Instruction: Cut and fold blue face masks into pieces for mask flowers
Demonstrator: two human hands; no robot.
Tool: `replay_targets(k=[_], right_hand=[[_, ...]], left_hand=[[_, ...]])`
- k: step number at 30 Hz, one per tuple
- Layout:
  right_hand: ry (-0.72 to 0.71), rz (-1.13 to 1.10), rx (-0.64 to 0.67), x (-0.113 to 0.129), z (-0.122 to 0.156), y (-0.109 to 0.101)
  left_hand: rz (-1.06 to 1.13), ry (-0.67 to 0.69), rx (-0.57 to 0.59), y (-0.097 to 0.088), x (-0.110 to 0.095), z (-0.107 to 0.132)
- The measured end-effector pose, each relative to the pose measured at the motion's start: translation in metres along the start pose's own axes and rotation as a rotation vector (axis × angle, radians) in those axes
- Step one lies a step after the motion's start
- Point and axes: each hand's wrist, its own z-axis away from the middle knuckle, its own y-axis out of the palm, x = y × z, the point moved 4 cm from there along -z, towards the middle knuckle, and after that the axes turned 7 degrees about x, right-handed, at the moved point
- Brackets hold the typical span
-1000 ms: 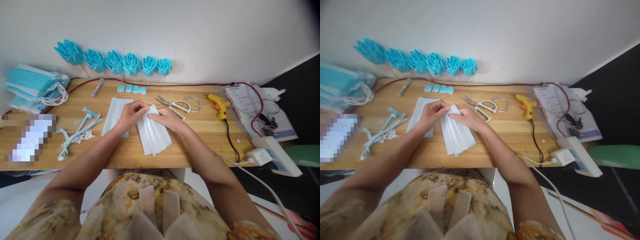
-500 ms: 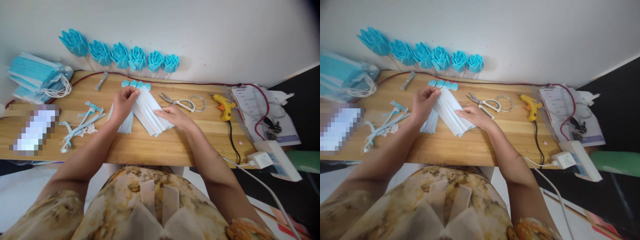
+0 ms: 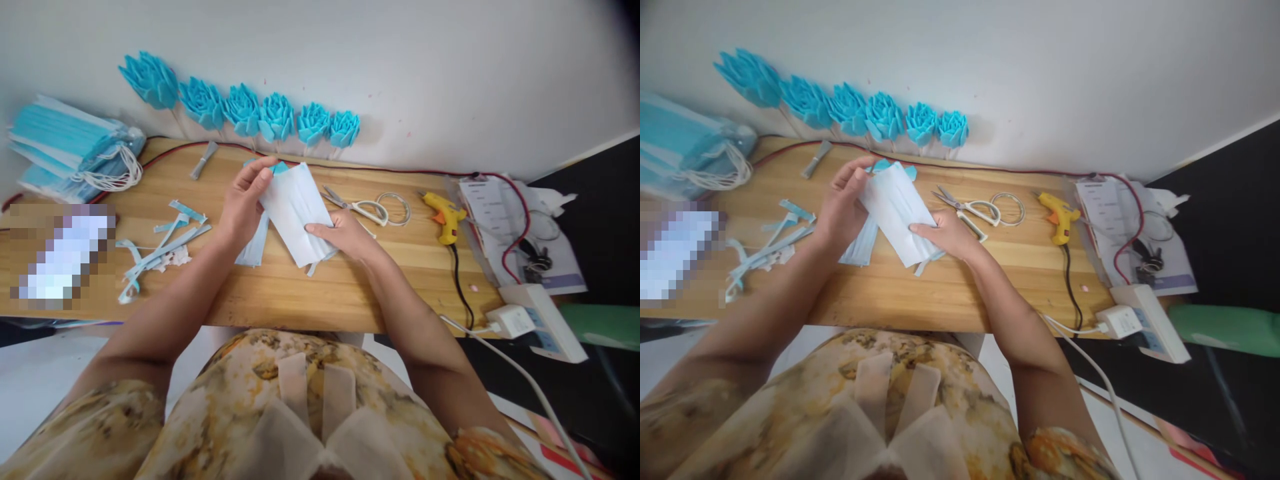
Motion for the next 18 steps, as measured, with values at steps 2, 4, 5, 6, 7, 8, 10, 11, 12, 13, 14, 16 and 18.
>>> replay_targets(k=[2,4,5,6,7,8,10,11,12,13,14,16,18], right_hand=[[0.003,-0.047,-0.060,-0.002,0.000,-0.002],[-0.007,-0.077,-0.096,-0.003,-0.001,-0.003],[-0.013,-0.087,-0.102,-0.003,-0.001,-0.004],[-0.016,-0.096,-0.100,-0.004,-0.001,-0.004],[-0.017,-0.103,-0.096,-0.004,-0.001,-0.004],[-0.016,-0.105,-0.092,-0.004,-0.001,-0.003],[-0.006,-0.094,-0.085,-0.003,0.000,-0.003],[0.003,-0.085,-0.081,-0.002,0.000,-0.002],[0.011,-0.077,-0.072,-0.001,0.001,-0.002],[0.016,-0.071,-0.067,0.000,0.001,-0.001],[0.015,-0.067,-0.068,0.001,0.001,-0.002],[-0.010,-0.069,-0.112,0.003,0.001,-0.005],[-0.049,-0.103,-0.188,0.006,0.002,-0.010]], left_hand=[[0.095,-0.096,0.077,0.007,0.003,0.003],[0.146,-0.198,0.164,0.016,0.009,0.008],[0.162,-0.240,0.202,0.020,0.013,0.011],[0.173,-0.274,0.229,0.024,0.017,0.014],[0.173,-0.297,0.243,0.026,0.022,0.017],[0.165,-0.308,0.247,0.027,0.025,0.019],[0.126,-0.305,0.225,0.027,0.030,0.022],[0.102,-0.297,0.207,0.027,0.031,0.022],[0.078,-0.290,0.190,0.026,0.031,0.022],[0.057,-0.287,0.176,0.025,0.031,0.022],[0.041,-0.288,0.166,0.024,0.030,0.022],[0.027,-0.292,0.160,0.024,0.027,0.022],[0.026,-0.303,0.173,0.024,0.025,0.022]])
